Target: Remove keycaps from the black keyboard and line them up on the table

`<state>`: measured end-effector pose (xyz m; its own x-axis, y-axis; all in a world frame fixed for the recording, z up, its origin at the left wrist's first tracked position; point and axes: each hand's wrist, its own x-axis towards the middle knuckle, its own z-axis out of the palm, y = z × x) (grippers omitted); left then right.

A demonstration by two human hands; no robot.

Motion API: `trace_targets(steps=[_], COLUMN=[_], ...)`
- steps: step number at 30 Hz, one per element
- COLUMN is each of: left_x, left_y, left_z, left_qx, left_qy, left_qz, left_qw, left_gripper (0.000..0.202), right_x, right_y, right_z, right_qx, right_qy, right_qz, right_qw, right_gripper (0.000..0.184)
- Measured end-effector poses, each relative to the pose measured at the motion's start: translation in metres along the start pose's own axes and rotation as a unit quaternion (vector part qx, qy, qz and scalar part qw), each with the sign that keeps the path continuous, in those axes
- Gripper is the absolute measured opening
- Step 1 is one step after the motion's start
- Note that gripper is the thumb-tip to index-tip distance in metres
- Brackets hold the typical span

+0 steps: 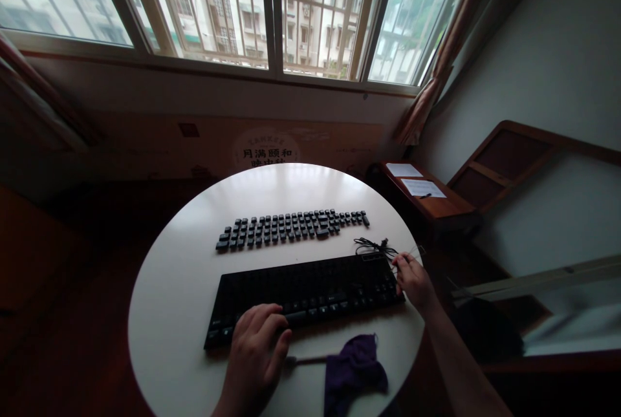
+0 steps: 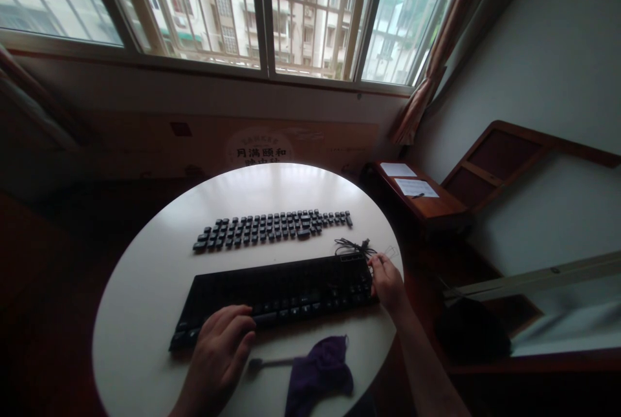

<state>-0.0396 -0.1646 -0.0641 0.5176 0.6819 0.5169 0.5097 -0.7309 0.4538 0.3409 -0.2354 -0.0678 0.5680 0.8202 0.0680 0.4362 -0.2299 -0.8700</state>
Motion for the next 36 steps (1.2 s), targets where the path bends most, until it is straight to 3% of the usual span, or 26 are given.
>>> trace_targets(steps=[7, 18, 28, 36], left_x=[0.0, 0.0, 0.001, 0.002], left_y=[0.001, 0.001, 0.0, -0.001], left_z=[0.0, 0.003, 0.003, 0.001], left_qx=[0.008, 0.003, 0.019, 0.027], left_qy=[-0.015, -0.006, 0.0, -0.01], left_qz=[-0.005, -0.025, 0.001, 0.005], left_qw=[1.0, 1.0, 1.0, 1.0], left_gripper=[0.021, 0.029, 0.026, 0.026], right_x=[-0.001, -0.023, -0.026, -0.025], right_y=[-0.005, -0.008, 0.012, 0.007], right_z=[0.001, 0.009, 0.018, 0.024], right_qx=[-0.01, -0.027, 0.087, 0.184], right_qy=[0.016, 0.061, 0.147, 0.198], right_qz=[0.008, -0.096, -0.045, -0.032], right_qw=[1.0, 0.993, 0.984, 0.962], right_gripper=[0.039, 0.031, 0.04, 0.036])
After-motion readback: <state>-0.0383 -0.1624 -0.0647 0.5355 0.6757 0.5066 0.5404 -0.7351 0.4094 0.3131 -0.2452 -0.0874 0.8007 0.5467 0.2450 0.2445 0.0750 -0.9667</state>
